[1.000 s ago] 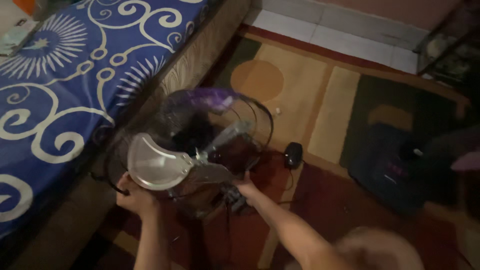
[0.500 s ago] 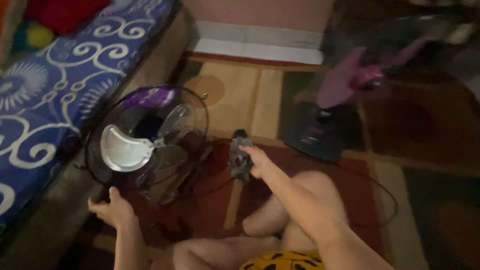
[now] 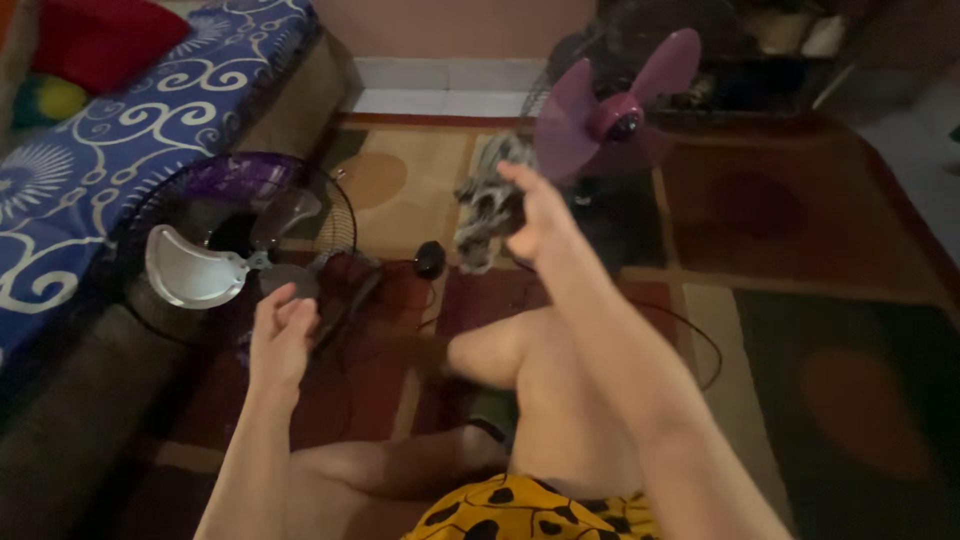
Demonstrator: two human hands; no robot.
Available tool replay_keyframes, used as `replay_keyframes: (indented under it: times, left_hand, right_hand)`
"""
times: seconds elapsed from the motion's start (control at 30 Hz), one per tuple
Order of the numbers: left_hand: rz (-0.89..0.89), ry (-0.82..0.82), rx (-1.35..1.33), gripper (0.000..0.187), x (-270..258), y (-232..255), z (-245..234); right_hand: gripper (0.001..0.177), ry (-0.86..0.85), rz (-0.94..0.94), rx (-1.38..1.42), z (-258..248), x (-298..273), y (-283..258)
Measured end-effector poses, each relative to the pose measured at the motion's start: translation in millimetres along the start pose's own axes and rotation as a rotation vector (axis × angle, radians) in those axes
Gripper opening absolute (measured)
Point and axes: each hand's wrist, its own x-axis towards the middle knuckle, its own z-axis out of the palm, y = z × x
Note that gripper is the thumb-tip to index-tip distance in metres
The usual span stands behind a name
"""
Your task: The person wipes the blades and cage of a small pink table fan with a cloth. They rotate the fan head to reach different areas and continue wiping the exterior surfaces.
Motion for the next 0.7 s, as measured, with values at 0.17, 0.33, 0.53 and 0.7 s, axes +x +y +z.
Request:
replay_keyframes:
  times: [0.17,0.33,0.53,0.7]
  left_hand:
    - [-0.011,-0.229,0.241,0.048,2,19,57]
    - [0.001,-0.417,0.330,0.046,29,16,144]
    - [-0.037,-0.531,0.266,0.052,71,-18,257]
    - [0.043,-0.506,0.331,0.065,113,-20,330]
  right_hand:
    - [0.045,-0.171,-0.255,-0.031,-17,-47,-102]
    - [0.062,-0.202,-0.456,0.034,-78,-65,-162]
    - [0.075,0.114,-0.326,0.295,-217,9,-140]
    - [0.047,0.503,-0.044,0.143,-361,113,-101]
